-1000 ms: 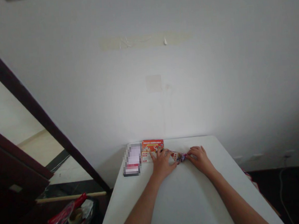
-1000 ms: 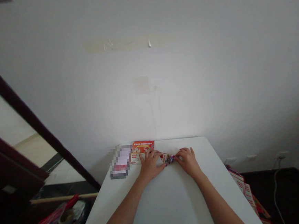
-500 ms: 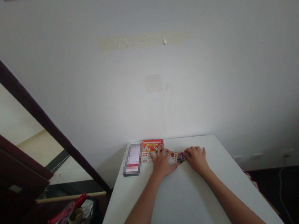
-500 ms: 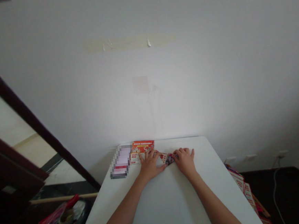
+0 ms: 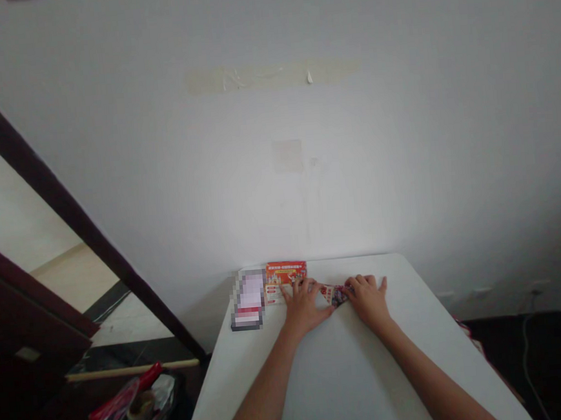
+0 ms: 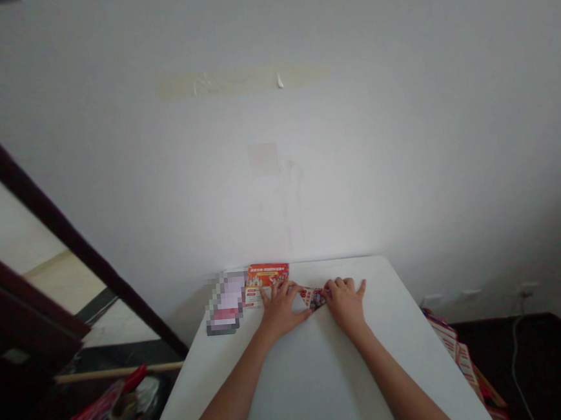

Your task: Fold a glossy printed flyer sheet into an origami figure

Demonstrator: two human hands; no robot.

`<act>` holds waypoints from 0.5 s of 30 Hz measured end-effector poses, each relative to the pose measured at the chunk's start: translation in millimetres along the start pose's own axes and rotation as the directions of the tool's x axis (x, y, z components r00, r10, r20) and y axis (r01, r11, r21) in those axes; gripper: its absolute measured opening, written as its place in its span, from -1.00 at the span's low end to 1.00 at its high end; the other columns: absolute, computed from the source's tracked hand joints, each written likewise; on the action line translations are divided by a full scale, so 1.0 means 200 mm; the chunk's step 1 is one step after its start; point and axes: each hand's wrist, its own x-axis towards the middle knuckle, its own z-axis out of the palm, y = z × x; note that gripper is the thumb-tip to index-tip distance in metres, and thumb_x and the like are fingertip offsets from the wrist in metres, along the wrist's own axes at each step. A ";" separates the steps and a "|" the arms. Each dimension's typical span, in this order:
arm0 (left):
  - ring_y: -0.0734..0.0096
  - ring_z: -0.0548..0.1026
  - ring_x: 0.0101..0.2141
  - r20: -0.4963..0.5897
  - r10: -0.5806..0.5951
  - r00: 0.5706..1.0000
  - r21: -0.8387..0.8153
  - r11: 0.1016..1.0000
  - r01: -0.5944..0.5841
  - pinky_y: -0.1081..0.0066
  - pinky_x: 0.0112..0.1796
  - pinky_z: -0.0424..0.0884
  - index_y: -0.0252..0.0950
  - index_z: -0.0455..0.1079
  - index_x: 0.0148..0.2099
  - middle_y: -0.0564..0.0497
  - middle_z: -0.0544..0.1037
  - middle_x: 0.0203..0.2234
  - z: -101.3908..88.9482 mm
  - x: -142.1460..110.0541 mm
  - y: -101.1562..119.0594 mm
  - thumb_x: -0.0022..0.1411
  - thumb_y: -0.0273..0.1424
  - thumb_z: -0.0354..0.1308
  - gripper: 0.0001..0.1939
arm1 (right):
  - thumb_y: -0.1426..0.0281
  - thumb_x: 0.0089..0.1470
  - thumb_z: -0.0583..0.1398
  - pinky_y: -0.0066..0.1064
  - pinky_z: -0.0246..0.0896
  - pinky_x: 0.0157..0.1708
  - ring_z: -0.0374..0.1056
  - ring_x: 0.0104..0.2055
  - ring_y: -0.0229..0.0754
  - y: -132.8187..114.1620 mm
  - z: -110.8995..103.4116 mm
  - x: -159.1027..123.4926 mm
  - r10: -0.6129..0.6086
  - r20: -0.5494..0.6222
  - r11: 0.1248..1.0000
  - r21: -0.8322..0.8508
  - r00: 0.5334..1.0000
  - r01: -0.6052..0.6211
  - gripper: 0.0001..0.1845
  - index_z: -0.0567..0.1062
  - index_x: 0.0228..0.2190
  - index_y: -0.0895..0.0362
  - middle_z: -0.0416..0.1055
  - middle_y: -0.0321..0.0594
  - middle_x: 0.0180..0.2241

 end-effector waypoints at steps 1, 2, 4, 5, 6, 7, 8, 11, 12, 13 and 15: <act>-0.15 0.10 0.25 0.000 -0.001 1.000 0.000 1.000 0.001 -0.50 0.17 -0.29 0.07 0.33 0.15 0.00 0.33 0.19 0.00 0.00 0.00 0.08 0.12 0.18 -0.39 | 0.17 0.28 0.04 0.47 -0.39 0.17 0.23 0.02 0.07 0.00 0.00 0.00 -0.001 -0.002 1.000 -0.006 1.000 0.001 -0.72 0.50 -0.17 -0.02 0.46 -0.16 -0.15; -0.16 0.10 0.26 0.000 -0.002 1.000 0.001 1.000 0.002 -0.49 0.17 -0.29 0.08 0.33 0.15 0.00 0.32 0.19 0.00 0.00 0.00 0.08 0.12 0.18 -0.39 | 0.17 0.28 0.04 0.47 -0.38 0.17 0.23 0.02 0.07 0.00 0.00 0.00 -0.002 -0.001 1.000 -0.011 1.000 0.002 -0.72 0.50 -0.17 -0.02 0.46 -0.15 -0.15; -0.16 0.09 0.26 0.001 -0.007 1.000 0.007 1.000 0.007 -0.48 0.18 -0.28 0.06 0.34 0.16 -0.01 0.32 0.20 0.01 0.00 0.00 0.10 0.11 0.17 -0.40 | 0.16 0.28 0.05 0.47 -0.37 0.17 0.23 0.02 0.07 0.00 0.00 0.00 -0.005 0.002 1.000 -0.018 1.000 0.005 -0.72 0.50 -0.17 -0.03 0.46 -0.15 -0.15; -0.16 0.09 0.26 0.001 -0.012 1.000 0.011 1.000 0.012 -0.46 0.19 -0.27 0.05 0.34 0.16 -0.02 0.31 0.21 0.01 0.00 0.00 0.12 0.10 0.16 -0.41 | 0.16 0.27 0.05 0.48 -0.36 0.16 0.23 0.02 0.07 0.00 0.01 0.00 -0.008 0.002 1.000 -0.021 1.000 0.008 -0.72 0.49 -0.17 -0.03 0.46 -0.15 -0.14; -0.15 0.09 0.26 0.000 -0.018 1.000 0.012 1.000 0.018 -0.46 0.19 -0.26 0.05 0.34 0.16 -0.02 0.31 0.21 0.02 0.00 0.00 0.13 0.09 0.14 -0.42 | 0.16 0.27 0.05 0.48 -0.36 0.16 0.23 0.02 0.07 0.00 0.01 0.00 -0.010 0.000 1.000 -0.023 1.000 0.010 -0.73 0.49 -0.17 -0.03 0.46 -0.15 -0.14; -0.15 0.10 0.26 -0.004 -0.025 1.000 0.012 1.000 0.025 -0.46 0.19 -0.25 0.04 0.35 0.15 -0.02 0.31 0.21 0.02 0.00 0.00 0.15 0.09 0.13 -0.43 | 0.17 0.28 0.05 0.48 -0.37 0.16 0.23 0.02 0.07 0.00 0.01 0.00 -0.013 -0.005 1.000 -0.026 1.000 0.013 -0.73 0.49 -0.16 -0.03 0.46 -0.15 -0.14; -0.14 0.10 0.25 -0.010 -0.031 0.999 0.010 0.999 0.032 -0.47 0.18 -0.24 0.04 0.36 0.14 -0.02 0.32 0.20 0.02 0.00 0.01 0.15 0.10 0.11 -0.44 | 0.17 0.28 0.05 0.48 -0.37 0.16 0.23 0.02 0.07 0.00 0.01 0.00 -0.016 -0.010 0.999 -0.028 1.000 0.015 -0.73 0.49 -0.16 -0.03 0.46 -0.15 -0.14; -0.15 0.12 0.24 -0.021 -0.047 0.999 0.009 0.999 0.048 -0.49 0.17 -0.24 0.03 0.39 0.11 -0.03 0.33 0.19 0.02 0.01 0.02 0.14 0.13 0.11 -0.44 | 0.19 0.28 0.04 0.50 -0.38 0.15 0.23 0.01 0.07 0.00 0.02 -0.01 -0.017 -0.023 0.999 -0.034 1.000 0.016 -0.73 0.49 -0.18 -0.03 0.46 -0.15 -0.15; -0.15 0.12 0.24 -0.021 -0.052 0.998 0.014 0.999 0.052 -0.49 0.17 -0.24 0.03 0.40 0.10 -0.03 0.34 0.19 0.02 0.01 0.03 0.13 0.13 0.12 -0.44 | 0.18 0.28 0.04 0.49 -0.38 0.16 0.23 0.01 0.07 0.00 0.02 -0.01 -0.016 -0.026 0.999 -0.035 1.000 0.015 -0.73 0.49 -0.18 -0.03 0.46 -0.15 -0.15; -0.15 0.12 0.23 -0.020 -0.055 0.998 0.019 0.998 0.055 -0.48 0.18 -0.25 0.03 0.40 0.10 -0.03 0.34 0.18 0.02 0.01 0.04 0.13 0.13 0.13 -0.45 | 0.18 0.28 0.05 0.49 -0.38 0.16 0.23 0.00 0.07 0.00 0.02 -0.01 -0.014 -0.030 0.999 -0.035 0.999 0.013 -0.73 0.49 -0.18 -0.03 0.46 -0.14 -0.16; -0.15 0.12 0.23 -0.018 -0.057 0.998 0.025 0.998 0.057 -0.47 0.18 -0.26 0.03 0.41 0.09 -0.03 0.34 0.18 0.01 0.01 0.04 0.13 0.12 0.13 -0.45 | 0.17 0.27 0.05 0.48 -0.38 0.16 0.23 0.01 0.07 -0.01 0.02 -0.01 -0.011 -0.036 0.999 -0.035 0.999 0.010 -0.74 0.49 -0.18 -0.03 0.46 -0.14 -0.16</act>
